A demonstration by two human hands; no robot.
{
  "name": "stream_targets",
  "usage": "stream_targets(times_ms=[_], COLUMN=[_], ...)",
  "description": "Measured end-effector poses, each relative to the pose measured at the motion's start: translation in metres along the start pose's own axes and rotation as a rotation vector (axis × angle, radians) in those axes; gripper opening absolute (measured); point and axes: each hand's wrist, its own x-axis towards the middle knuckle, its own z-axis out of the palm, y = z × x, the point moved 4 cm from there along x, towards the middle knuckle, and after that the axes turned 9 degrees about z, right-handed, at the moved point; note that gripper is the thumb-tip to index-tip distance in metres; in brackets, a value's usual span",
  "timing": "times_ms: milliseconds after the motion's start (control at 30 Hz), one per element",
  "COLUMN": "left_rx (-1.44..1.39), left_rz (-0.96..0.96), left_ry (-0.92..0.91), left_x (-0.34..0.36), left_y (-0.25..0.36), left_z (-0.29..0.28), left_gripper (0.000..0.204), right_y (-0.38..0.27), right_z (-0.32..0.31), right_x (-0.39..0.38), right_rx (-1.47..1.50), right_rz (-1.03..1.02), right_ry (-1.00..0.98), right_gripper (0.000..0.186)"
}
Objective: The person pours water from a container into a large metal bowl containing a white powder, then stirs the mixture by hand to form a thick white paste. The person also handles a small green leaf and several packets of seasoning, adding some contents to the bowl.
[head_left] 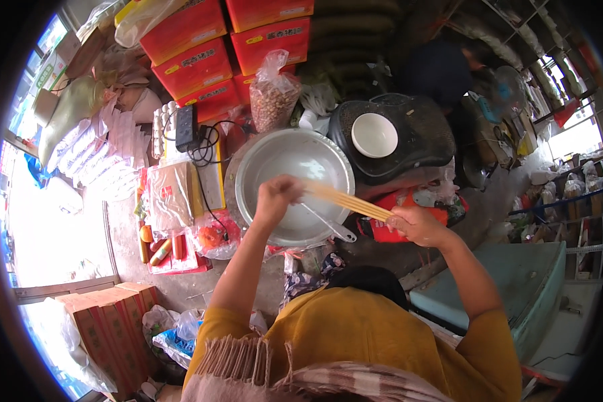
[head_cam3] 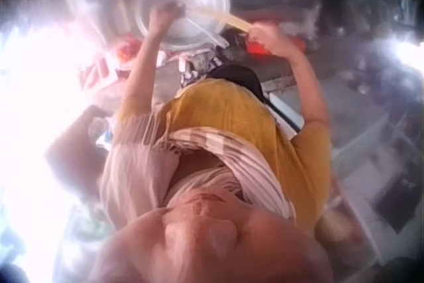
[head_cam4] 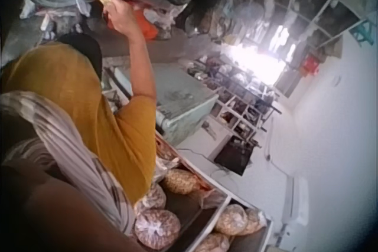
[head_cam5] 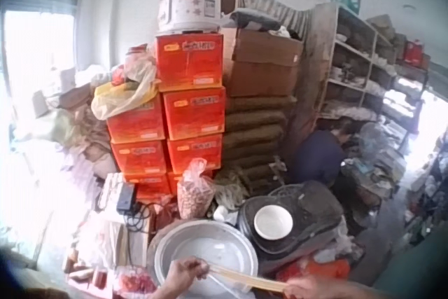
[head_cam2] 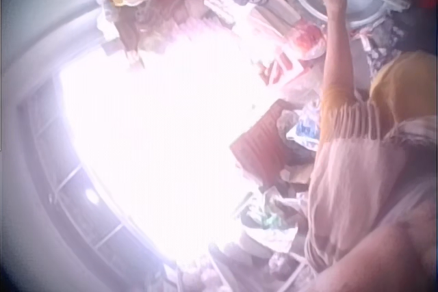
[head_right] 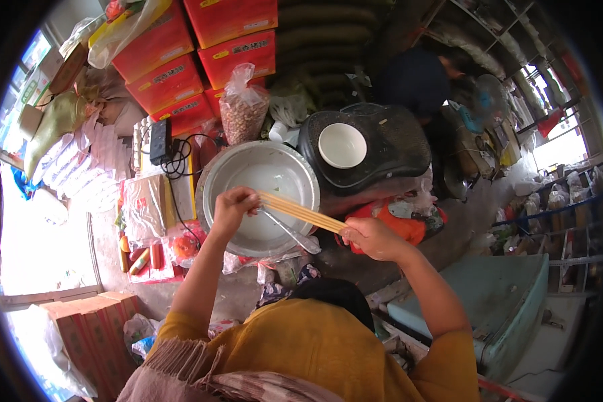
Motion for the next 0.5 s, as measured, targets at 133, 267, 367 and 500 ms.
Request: stream_targets(times_ms=[133, 267, 367, 500], left_rx=[0.196, 0.473, 1.125, 1.442], left_rz=[-0.015, -0.098, -0.227, -0.543], left_ry=[0.406, 0.499, 0.278, 0.379], left_x=[-0.019, -0.078, -0.149, -0.188], left_y=[-0.013, -0.021, -0.049, -0.025], left_z=[-0.053, -0.094, -0.118, -0.110], left_gripper=[0.010, 0.017, 0.050, 0.020], right_y=[0.051, 0.104, 0.127, 0.138], right_z=[-0.049, -0.119, -0.137, -0.152], right_x=[0.028, 0.096, 0.151, 0.201], right_rx=[-0.001, 0.044, 0.297, 0.113], right_rz=[0.046, 0.097, 0.298, 0.202], right_ry=[0.173, 0.417, 0.222, 0.132], right_gripper=[0.028, 0.025, 0.021, 0.019])
